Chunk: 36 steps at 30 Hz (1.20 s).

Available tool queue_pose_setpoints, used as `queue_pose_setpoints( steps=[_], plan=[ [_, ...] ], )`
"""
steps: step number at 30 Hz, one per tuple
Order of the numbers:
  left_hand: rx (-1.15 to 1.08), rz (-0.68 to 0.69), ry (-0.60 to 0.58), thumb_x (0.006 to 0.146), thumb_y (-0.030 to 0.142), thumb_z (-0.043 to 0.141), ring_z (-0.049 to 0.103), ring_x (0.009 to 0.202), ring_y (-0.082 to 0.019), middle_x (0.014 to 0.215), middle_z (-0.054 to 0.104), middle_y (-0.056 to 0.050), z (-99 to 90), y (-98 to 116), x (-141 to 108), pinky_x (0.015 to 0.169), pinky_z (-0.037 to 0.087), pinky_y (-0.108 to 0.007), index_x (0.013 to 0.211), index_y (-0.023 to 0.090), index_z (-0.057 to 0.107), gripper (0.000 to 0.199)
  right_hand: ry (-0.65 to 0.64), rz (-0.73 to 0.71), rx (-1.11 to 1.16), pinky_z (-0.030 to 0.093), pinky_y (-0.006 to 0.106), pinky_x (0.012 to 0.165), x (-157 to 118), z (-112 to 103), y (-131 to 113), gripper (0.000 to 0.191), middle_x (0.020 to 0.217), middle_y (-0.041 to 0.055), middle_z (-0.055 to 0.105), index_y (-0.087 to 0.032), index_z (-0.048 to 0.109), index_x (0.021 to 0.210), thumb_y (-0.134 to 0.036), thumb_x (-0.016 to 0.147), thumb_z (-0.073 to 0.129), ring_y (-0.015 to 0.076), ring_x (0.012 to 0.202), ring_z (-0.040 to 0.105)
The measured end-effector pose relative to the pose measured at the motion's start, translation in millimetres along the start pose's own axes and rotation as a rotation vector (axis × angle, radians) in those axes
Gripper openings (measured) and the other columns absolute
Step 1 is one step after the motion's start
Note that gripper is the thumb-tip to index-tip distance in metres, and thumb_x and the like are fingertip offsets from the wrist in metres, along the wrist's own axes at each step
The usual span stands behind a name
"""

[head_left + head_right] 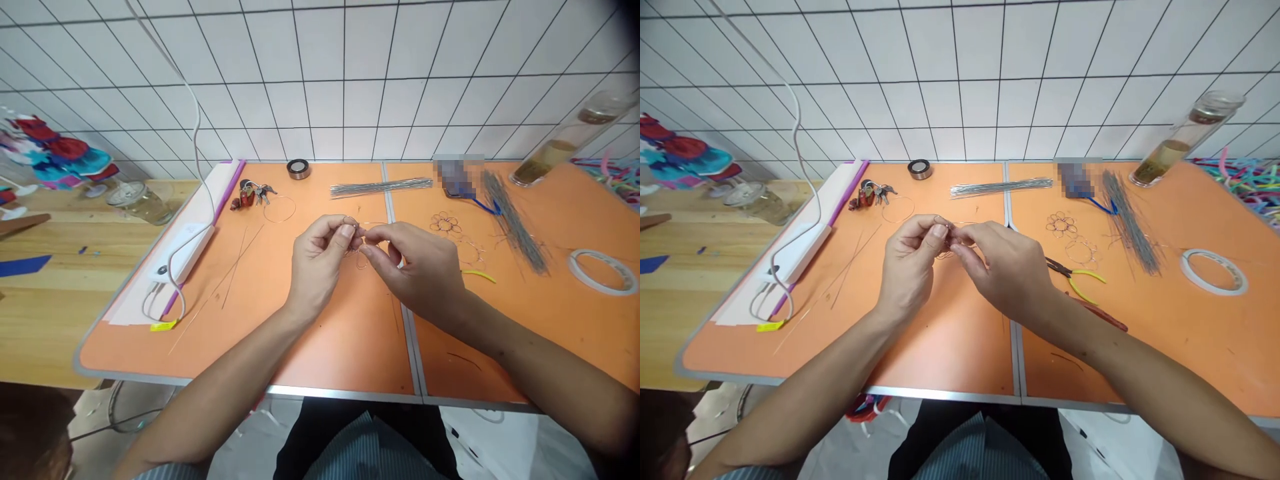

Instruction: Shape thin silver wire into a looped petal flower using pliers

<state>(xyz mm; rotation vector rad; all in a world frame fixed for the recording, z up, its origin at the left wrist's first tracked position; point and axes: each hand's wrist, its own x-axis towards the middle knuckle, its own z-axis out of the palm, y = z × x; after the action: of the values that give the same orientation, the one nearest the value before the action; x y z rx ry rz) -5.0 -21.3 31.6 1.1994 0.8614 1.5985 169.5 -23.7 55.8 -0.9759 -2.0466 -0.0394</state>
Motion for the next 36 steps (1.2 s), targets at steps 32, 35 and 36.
queue_pose_setpoints(
  steps=[32, 35, 36],
  plan=[
    [0.265, 0.131, 0.067, 0.102, 0.036, 0.076, 0.07, 0.091, -0.017, 0.096, 0.074, -0.004, 2.8, -0.1, -6.7, 0.084, 0.058, -0.032, 0.095, 0.022, 0.077, 0.016, -0.105, 0.462, 0.492, 0.049, 0.028, 0.059, 10.1, 8.1, -6.7, 0.009, 0.074, 0.0, 0.075, -0.021, 0.074, 0.084, -0.024, 0.092, 0.073, 0.0138, 0.063, 0.064],
    [0.366, 0.209, 0.066, 0.105, 0.036, 0.073, 0.07, 0.091, -0.017, 0.096, 0.075, -0.004, 1.0, 0.1, -7.0, 0.084, 0.058, -0.032, 0.096, 0.023, 0.077, 0.016, -0.111, 0.507, 0.511, 0.05, 0.028, 0.059, 11.3, 5.0, -8.9, 0.01, 0.074, 0.001, 0.075, -0.021, 0.075, 0.082, -0.026, 0.091, 0.075, 0.0149, 0.064, 0.065],
    [0.398, 0.223, 0.068, 0.105, 0.036, 0.072, 0.071, 0.091, -0.018, 0.096, 0.075, -0.005, 0.3, 0.2, -6.9, 0.084, 0.058, -0.032, 0.097, 0.023, 0.077, 0.017, -0.111, 0.512, 0.522, 0.05, 0.028, 0.058, 11.1, 4.4, -9.1, 0.011, 0.074, 0.0009, 0.074, -0.021, 0.075, 0.082, -0.027, 0.091, 0.076, 0.0149, 0.064, 0.065]
  ],
)
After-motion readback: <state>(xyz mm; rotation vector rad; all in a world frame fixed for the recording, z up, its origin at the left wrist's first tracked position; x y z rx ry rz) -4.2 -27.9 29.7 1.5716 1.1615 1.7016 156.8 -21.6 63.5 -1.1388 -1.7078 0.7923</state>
